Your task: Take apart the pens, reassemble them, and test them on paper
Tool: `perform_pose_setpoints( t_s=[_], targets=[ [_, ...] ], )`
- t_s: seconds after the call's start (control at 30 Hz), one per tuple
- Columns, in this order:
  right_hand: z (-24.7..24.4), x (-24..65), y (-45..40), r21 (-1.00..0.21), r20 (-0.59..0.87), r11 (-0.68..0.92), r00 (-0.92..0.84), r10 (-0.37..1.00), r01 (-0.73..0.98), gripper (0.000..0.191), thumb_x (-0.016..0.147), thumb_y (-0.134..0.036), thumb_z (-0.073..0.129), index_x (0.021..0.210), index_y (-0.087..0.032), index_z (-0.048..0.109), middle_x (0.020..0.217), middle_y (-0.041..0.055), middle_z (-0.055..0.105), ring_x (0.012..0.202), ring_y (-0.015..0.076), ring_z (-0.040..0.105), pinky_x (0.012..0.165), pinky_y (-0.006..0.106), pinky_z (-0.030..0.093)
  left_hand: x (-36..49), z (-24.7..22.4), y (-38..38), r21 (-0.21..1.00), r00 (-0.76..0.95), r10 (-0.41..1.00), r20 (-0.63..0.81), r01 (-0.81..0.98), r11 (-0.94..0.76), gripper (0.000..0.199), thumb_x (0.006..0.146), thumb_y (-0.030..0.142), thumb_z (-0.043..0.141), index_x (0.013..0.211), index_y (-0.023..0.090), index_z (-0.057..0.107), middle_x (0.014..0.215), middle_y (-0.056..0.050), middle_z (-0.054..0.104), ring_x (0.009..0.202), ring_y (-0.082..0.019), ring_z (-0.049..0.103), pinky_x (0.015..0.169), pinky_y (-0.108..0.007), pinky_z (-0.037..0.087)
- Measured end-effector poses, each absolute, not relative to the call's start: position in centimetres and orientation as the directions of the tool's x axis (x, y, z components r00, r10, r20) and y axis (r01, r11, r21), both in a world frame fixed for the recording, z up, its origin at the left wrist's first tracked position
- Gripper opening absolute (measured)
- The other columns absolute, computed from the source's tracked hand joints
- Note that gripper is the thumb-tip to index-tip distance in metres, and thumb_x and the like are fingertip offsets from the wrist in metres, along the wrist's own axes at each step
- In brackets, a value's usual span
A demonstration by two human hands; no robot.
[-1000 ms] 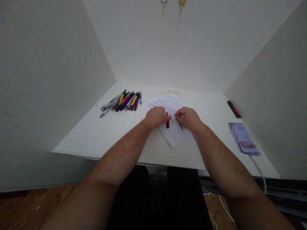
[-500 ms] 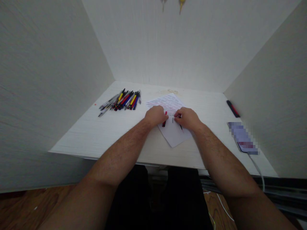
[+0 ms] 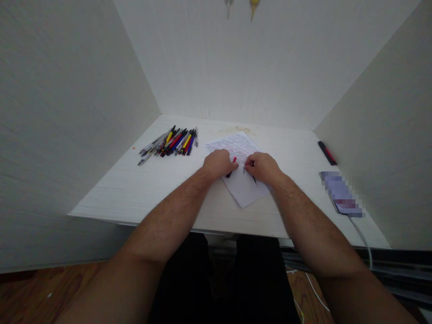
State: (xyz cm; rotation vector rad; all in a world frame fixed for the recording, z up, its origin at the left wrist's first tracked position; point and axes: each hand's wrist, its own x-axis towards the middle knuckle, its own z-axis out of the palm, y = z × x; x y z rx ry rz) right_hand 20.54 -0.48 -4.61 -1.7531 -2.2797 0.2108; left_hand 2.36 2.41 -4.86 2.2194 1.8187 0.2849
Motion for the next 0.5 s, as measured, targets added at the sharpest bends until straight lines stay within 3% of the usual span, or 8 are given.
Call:
perform_pose_setpoints(
  t_s=[0.37,0.5],
  targets=[
    [-4.3,20.0,-0.6,-0.176,0.086,0.251,-0.239,0.967,0.952,0.013,0.083,-0.026,0.056,0.079,-0.021,0.068,0.085,0.0060,0.069,0.074,0.0174,0.058,0.063,0.028,0.037,2.2,-5.2,2.7,0.326,0.218,0.976,0.021,0.921,-0.213,0.021,0.073,0.035,0.066,0.078,0.016,0.071,0.081,-0.015,0.072,0.082,-0.027,0.066,0.075,-0.036,0.051],
    [-4.2,20.3,-0.6,-0.276,0.228,0.191,-0.129,0.965,0.942,0.014,0.085,-0.027,0.054,0.085,-0.020,0.066,0.089,0.0060,0.070,0.078,0.0176,0.058,0.067,0.027,0.038,1.9,-4.0,2.8,0.435,0.262,0.965,0.008,0.868,-0.239,0.019,0.075,0.033,0.063,0.069,0.016,0.070,0.071,-0.009,0.070,0.075,-0.022,0.064,0.072,-0.031,0.048]
  ],
)
